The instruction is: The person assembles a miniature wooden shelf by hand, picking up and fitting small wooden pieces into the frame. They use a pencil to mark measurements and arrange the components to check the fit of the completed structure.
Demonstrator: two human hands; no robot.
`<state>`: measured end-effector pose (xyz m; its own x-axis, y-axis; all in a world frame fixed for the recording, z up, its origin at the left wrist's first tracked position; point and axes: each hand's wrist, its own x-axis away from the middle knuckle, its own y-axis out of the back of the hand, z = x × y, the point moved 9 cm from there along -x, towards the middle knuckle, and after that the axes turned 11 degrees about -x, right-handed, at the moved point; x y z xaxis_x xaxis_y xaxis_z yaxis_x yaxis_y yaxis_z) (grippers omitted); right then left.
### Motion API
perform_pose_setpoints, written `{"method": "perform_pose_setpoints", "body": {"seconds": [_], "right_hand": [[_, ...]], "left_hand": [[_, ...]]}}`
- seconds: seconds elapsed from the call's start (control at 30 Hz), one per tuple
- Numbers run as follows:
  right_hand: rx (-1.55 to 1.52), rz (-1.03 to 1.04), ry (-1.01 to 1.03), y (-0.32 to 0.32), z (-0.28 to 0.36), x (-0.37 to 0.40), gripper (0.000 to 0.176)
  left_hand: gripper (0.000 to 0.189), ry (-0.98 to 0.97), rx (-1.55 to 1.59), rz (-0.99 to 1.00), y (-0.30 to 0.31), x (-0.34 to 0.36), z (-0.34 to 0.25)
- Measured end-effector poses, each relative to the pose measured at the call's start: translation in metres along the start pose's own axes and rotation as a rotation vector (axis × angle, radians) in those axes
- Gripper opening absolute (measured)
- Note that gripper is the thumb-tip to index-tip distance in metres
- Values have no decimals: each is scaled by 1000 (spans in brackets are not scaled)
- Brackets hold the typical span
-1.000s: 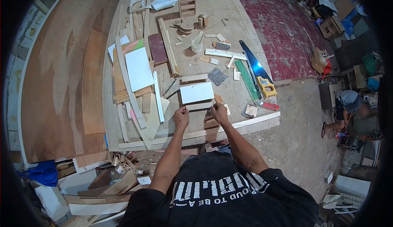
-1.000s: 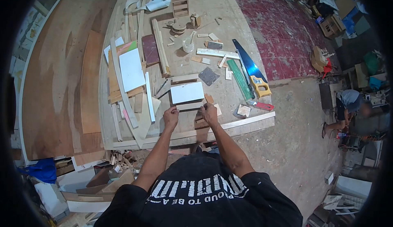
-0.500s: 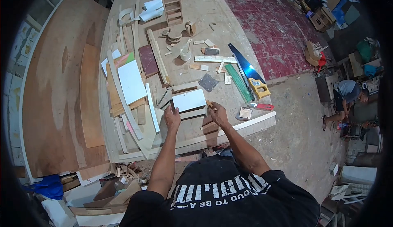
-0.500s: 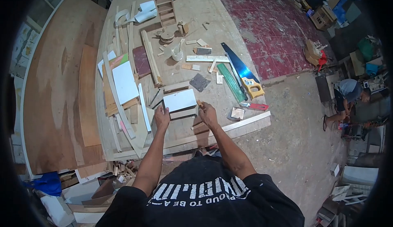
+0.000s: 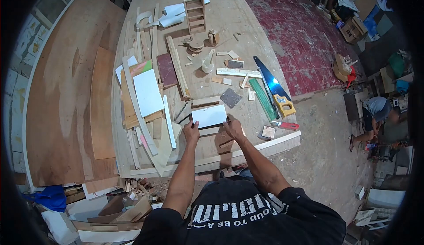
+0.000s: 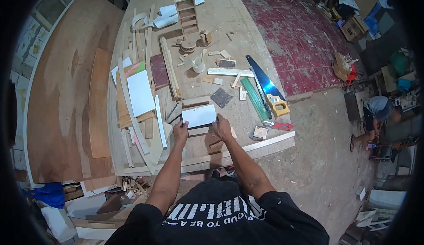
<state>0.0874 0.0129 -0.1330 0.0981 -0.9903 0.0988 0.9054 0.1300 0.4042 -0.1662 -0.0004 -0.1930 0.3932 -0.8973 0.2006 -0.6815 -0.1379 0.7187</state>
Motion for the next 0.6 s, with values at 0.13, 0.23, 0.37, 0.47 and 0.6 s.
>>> {"method": "perform_pose_setpoints", "body": {"seconds": [0.13,0.23,0.37,0.47,0.6], "right_hand": [[-153,-35,-44,2,0,1,43],[-329,-73,-103,11,5,7,43],[-589,-131,-210,29,17,24,49],[-719,-88,-201,45,34,36,52],[-662,53,-151,69,48,46,49]], "left_hand": [[36,-3,-14,-73,5,2,-7],[38,13,190,-20,31,16,-36],[52,-15,732,140,45,29,-57],[61,-175,786,229,72,51,-91],[65,-339,510,284,89,65,-109]]}}
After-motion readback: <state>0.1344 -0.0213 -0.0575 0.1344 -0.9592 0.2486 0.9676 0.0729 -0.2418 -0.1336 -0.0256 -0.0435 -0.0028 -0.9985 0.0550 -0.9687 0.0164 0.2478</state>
